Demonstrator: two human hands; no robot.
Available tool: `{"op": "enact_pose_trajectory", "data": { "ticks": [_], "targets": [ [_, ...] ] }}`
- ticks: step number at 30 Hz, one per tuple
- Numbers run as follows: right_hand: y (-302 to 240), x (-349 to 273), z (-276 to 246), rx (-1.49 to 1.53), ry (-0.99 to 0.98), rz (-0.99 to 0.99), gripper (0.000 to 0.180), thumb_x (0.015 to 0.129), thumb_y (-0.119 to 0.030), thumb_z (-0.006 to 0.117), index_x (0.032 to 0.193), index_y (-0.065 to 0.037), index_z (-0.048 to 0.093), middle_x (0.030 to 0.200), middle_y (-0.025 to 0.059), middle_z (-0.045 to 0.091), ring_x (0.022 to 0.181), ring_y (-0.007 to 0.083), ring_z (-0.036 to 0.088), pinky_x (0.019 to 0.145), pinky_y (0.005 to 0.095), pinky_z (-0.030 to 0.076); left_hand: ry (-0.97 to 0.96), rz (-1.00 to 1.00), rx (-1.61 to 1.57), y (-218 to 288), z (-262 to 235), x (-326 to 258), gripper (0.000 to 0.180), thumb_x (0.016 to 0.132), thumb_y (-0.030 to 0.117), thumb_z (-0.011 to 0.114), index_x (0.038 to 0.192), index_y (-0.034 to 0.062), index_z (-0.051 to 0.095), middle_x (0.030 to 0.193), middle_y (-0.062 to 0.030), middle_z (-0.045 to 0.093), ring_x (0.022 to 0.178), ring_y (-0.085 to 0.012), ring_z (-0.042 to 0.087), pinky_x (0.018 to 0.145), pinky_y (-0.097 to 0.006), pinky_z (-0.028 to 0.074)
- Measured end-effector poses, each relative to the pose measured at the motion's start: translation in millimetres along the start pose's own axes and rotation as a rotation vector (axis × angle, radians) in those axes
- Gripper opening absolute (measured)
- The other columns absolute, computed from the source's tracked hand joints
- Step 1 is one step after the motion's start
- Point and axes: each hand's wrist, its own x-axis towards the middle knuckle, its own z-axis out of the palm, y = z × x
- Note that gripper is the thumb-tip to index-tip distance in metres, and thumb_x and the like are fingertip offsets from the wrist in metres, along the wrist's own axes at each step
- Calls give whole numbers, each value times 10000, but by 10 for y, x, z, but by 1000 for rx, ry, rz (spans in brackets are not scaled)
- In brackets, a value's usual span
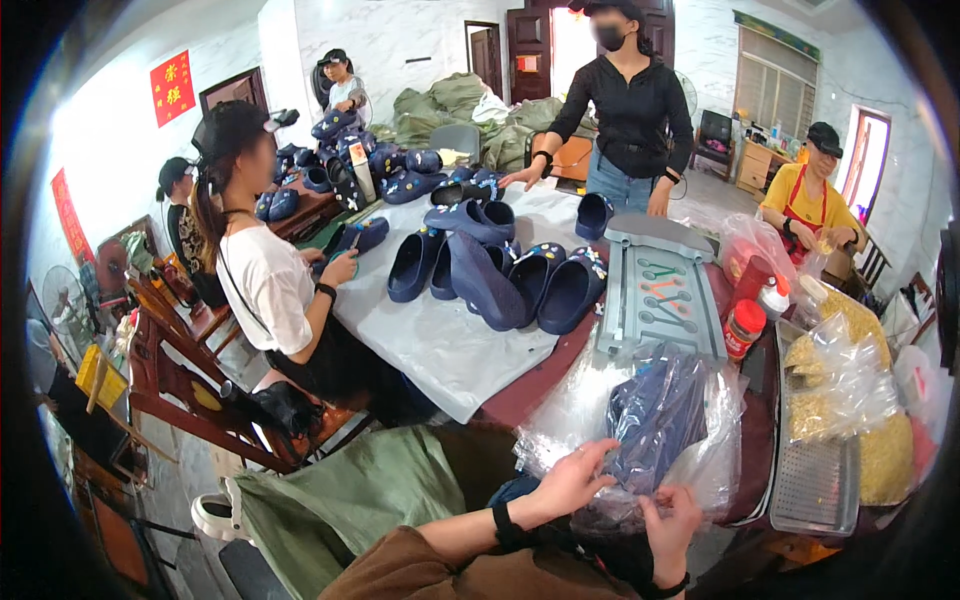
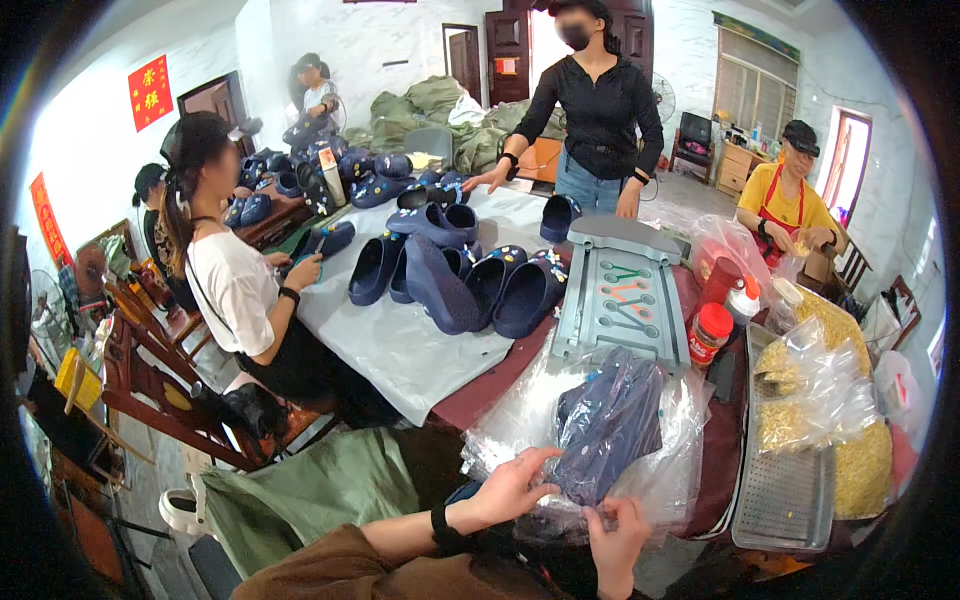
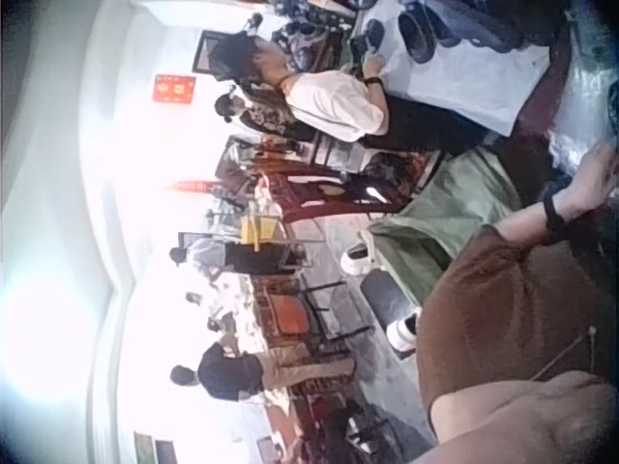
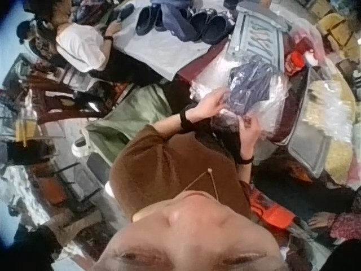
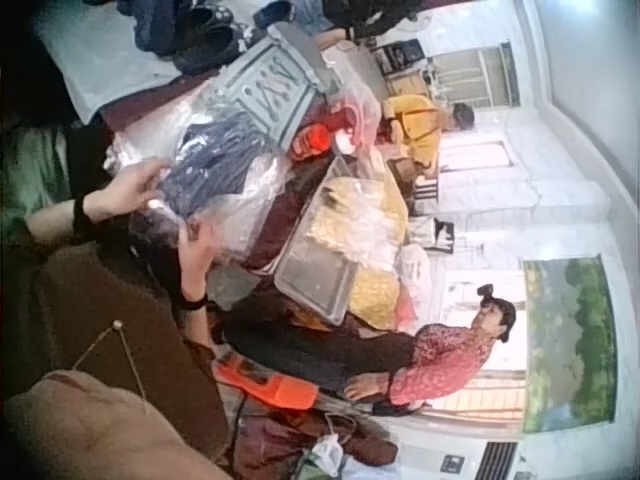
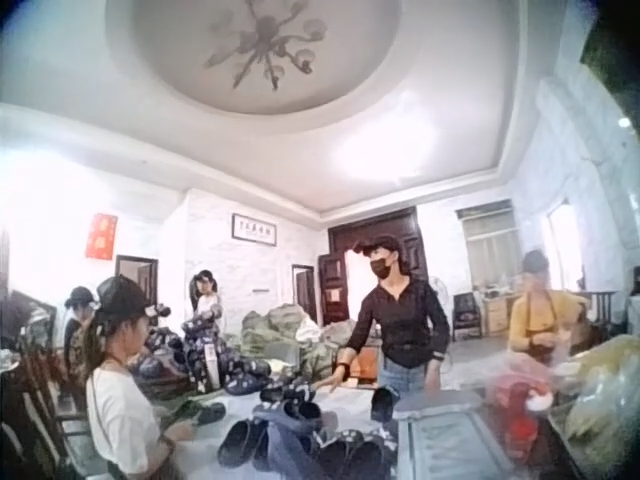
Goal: The recorder is packing blue plastic shoes into clear bags at a manufacturing facility.
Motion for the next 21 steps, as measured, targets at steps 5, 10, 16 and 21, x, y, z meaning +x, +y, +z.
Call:
{"op": "enact_pose_trajectory", "data": {
  "ticks": [5, 10, 16, 21],
  "targets": [
    [-29, 23, 39, -20, -101, 41, 266, 738, -20, 836, 908, 6, 633, 800, 110, 622, 684, 216, 621, 647, 331, 506, 95, 25, 33, -100, 82, -42, 540, 896, 204, 754, 1380, 106, 535, 880, -170, 622, 684, -312, 628, 633, -413, 516],
    [11, 68, -6, -11, -111, -37, 368, 763, -40, 825, 1065, -4, 619, 1036, 122, 604, 813, 236, 630, 730, 329, 517, -183, 84, -45, 165, -381, 6, 643, 879, 206, 754, 1456, 95, 491, 1142, -168, 581, 969, -297, 623, 818, -405, 515],
    [417, -27, -214, 390, 36, 90, 551, 979, -193, 649, 1451, 0, 441, 1438, 136, 466, 1076, 265, 620, 928, 387, 496, -9, -84, -433, -127, -457, 253, 465, 1042, 362, 542, 1366, 32, 587, 1228, -197, 606, 1185, -331, 566, 1015, -399, 445],
    [407, 92, -191, 290, 17, 165, 590, 1028, -179, 603, 1534, 5, 362, 1532, 130, 412, 1119, 254, 599, 983, 390, 463, 75, -217, -488, -359, 60, 422, 515, 1025, 345, 586, 1415, 12, 540, 1430, -280, 519, 1300, -405, 507, 1119, -443, 390]
  ]
}}
